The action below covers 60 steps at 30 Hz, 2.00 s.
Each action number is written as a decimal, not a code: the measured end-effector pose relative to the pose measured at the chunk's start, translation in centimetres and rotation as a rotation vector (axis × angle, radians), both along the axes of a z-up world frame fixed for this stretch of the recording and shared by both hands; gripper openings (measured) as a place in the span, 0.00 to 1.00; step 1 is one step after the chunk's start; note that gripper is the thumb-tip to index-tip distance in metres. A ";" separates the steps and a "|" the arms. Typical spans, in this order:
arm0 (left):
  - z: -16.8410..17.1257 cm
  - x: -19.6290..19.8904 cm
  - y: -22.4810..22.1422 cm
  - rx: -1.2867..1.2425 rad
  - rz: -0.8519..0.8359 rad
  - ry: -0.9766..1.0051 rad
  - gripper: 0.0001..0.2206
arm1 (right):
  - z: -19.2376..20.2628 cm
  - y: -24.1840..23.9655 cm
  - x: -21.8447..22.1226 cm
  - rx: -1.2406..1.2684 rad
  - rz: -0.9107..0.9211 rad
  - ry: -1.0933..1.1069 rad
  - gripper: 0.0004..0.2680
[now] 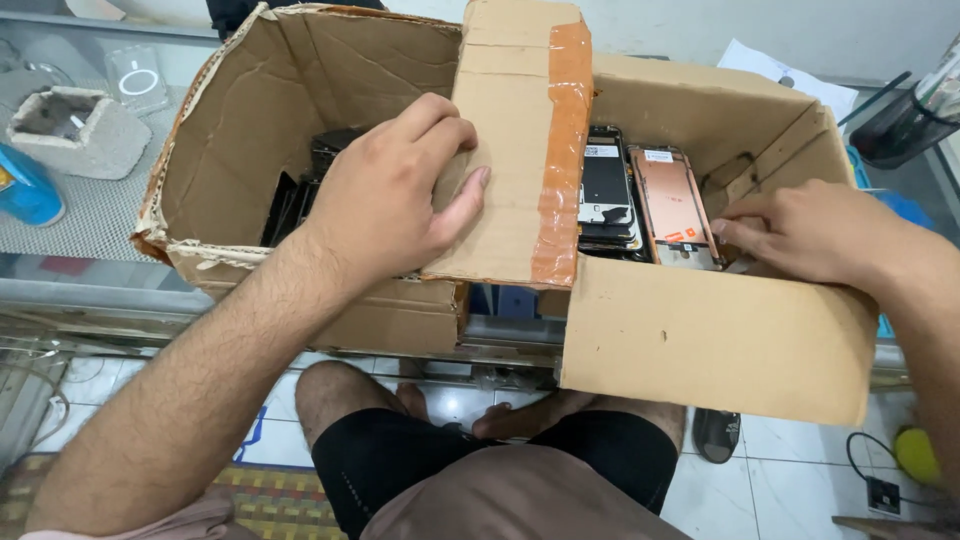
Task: The person is sorting through a box of mobile phone screens and frames, inspecting them and using a small tool to peel off protective films.
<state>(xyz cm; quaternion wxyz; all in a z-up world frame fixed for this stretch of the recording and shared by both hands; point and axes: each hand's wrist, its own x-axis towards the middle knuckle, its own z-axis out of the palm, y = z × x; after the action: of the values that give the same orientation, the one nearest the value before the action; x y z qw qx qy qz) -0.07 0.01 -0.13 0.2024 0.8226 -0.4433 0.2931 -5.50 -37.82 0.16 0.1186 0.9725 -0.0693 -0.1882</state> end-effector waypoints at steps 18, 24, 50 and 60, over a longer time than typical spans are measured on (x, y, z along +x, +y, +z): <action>6.1 3.2 6.7 0.416 0.356 0.217 0.15 | -7.0 -1.5 -9.9 0.891 -0.074 -0.750 0.14; 3.1 11.3 3.8 0.746 0.561 0.417 0.13 | -7.9 0.3 -11.1 0.784 0.079 -0.825 0.13; -6.7 17.9 2.9 1.090 0.470 0.636 0.18 | -7.6 -0.6 -11.0 0.675 0.185 -0.809 0.12; -4.1 16.1 2.7 0.961 0.556 0.587 0.13 | -7.9 -1.0 -11.3 0.605 0.175 -0.799 0.12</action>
<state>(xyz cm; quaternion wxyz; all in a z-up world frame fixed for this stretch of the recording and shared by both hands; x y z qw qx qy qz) 16.03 2.71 -4.24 -0.1605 0.9524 -0.2211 -0.1354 -16.81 -38.79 -7.73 -0.1888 0.9615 0.0299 0.1973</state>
